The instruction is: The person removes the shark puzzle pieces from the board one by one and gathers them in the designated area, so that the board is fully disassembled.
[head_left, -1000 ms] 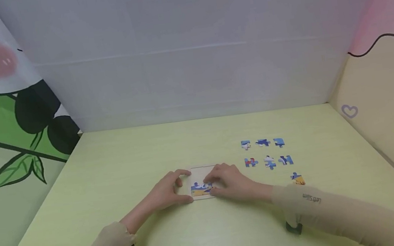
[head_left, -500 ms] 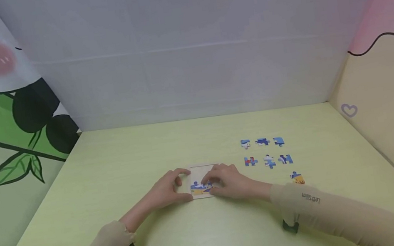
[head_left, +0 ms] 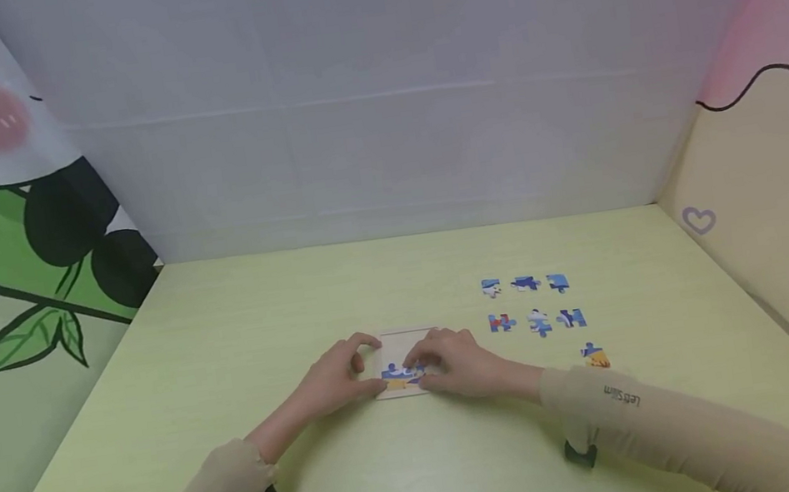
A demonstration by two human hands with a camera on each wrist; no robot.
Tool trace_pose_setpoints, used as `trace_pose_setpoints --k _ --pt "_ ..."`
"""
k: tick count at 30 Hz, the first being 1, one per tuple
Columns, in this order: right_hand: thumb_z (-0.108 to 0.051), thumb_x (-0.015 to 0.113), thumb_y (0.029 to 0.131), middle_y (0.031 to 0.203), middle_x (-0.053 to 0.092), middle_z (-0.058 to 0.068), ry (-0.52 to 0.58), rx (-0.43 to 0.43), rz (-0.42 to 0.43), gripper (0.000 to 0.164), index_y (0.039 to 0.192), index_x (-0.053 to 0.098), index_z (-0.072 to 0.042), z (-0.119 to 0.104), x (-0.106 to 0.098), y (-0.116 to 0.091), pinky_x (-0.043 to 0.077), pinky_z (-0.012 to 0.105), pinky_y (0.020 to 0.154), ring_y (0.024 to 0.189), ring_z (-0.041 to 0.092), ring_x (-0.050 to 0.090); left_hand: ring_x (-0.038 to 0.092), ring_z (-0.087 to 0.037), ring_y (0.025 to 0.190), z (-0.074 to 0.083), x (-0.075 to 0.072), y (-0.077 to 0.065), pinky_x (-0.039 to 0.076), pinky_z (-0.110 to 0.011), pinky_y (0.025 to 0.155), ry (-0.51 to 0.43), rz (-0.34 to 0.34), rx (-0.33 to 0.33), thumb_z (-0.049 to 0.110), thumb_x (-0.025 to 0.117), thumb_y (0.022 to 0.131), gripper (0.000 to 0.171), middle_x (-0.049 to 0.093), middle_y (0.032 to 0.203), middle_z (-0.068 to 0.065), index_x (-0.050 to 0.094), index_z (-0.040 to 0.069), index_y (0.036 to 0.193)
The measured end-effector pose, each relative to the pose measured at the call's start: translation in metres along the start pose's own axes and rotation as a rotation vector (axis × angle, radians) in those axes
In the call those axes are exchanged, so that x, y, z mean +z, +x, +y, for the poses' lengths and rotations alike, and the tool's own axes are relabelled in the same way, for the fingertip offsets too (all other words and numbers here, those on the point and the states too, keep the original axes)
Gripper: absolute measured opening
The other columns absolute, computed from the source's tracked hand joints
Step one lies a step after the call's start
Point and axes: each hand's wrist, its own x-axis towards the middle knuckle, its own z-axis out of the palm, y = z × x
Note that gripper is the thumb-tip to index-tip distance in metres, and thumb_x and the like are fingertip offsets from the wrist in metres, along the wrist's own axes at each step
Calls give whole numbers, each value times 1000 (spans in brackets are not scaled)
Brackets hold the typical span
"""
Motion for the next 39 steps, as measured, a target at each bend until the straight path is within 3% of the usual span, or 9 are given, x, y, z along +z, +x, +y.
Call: trace_pose_setpoints --k 11,20,24,30,35,39 --pt "-22 72 89 110 61 -7 8 -12 40 29 117 67 -27 0 4 -2 32 41 95 105 12 50 48 -17 75 3 -1 -1 39 -29 65 -6 -1 -17 28 83 79 59 56 90 -6 56 18 131" --pt "-23 75 87 112 64 -8 -4 -32 -13 32 118 68 -25 -4 -4 -1 40 38 97 104 11 52 48 -17 77 3 -1 -1 39 -29 65 -1 -1 -6 28 82 79 59 57 91 -7 56 17 131" --pt "-23 76 86 107 65 -8 -45 -42 -44 31 117 70 -24 -7 -7 2 43 32 92 100 10 51 47 -17 76 3 -2 -1 38 -29 65 3 3 0 28 82 80 59 56 91 -7 56 16 131" --pt "-25 77 84 98 64 -9 -120 -41 -74 32 115 72 -24 -12 -13 6 39 32 87 94 9 50 47 -17 76 2 -2 -1 38 -29 65 10 3 7 29 82 80 59 56 90 -7 56 17 130" --pt "-28 79 82 93 62 -9 -223 -88 -58 30 111 74 -23 -12 -15 9 34 33 87 91 9 49 47 -17 77 3 -1 -2 37 -29 65 8 4 5 29 82 80 58 56 90 -7 56 17 130" --pt "-28 79 81 91 61 -9 -231 -109 -40 29 110 74 -23 -11 -14 9 33 32 85 89 8 49 47 -17 77 3 -1 -2 37 -29 65 7 5 3 29 82 80 58 56 90 -7 56 17 130"
